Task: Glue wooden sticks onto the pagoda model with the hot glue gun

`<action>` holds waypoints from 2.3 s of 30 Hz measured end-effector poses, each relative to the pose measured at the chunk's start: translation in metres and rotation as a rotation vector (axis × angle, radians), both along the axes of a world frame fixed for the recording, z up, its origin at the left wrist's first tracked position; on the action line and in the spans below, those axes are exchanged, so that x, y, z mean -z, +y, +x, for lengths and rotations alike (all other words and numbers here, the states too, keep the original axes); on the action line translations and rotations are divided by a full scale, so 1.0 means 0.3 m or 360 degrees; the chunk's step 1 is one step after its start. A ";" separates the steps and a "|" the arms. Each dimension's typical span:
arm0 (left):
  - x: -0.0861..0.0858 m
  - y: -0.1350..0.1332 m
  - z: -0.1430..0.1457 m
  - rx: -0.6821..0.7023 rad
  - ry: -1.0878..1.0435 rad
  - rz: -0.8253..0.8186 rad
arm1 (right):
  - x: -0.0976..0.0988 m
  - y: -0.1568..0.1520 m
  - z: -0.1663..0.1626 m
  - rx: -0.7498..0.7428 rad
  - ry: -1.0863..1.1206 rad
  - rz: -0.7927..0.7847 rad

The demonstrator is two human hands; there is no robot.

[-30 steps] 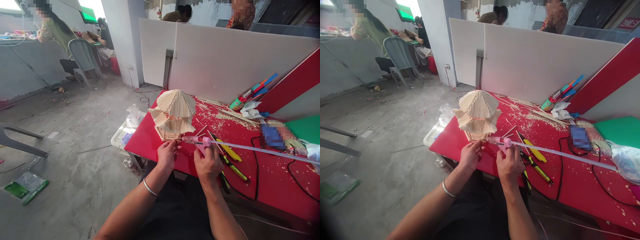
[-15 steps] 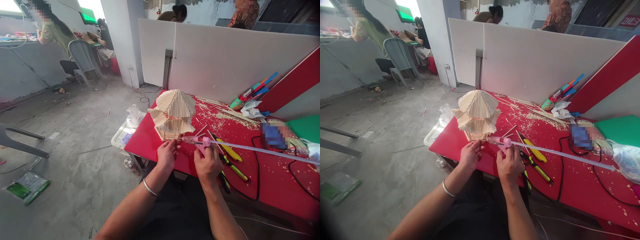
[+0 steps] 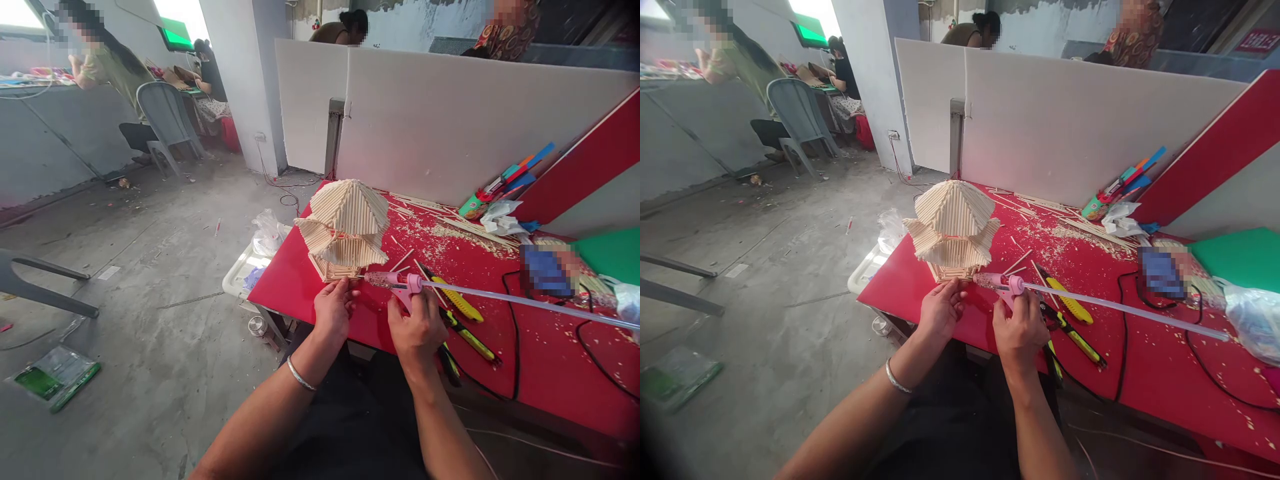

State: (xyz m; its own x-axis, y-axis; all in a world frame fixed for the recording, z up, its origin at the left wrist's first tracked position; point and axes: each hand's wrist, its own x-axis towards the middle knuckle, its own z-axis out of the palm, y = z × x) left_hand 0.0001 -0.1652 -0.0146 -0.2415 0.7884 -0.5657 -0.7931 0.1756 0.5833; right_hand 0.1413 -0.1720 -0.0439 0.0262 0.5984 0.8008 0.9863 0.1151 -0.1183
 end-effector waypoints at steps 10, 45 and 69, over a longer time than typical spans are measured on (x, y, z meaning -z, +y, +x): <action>0.005 -0.001 0.009 -0.0052 0.0012 0.0008 | 0.002 -0.006 0.016 0.0025 0.0031 0.0000; 0.012 0.007 0.024 -0.0205 0.0113 0.0022 | -0.005 -0.008 -0.005 -0.0013 0.0130 -0.0093; 0.004 0.006 0.024 -0.0288 0.0102 0.0050 | -0.001 -0.003 -0.017 -0.0035 0.0165 -0.0141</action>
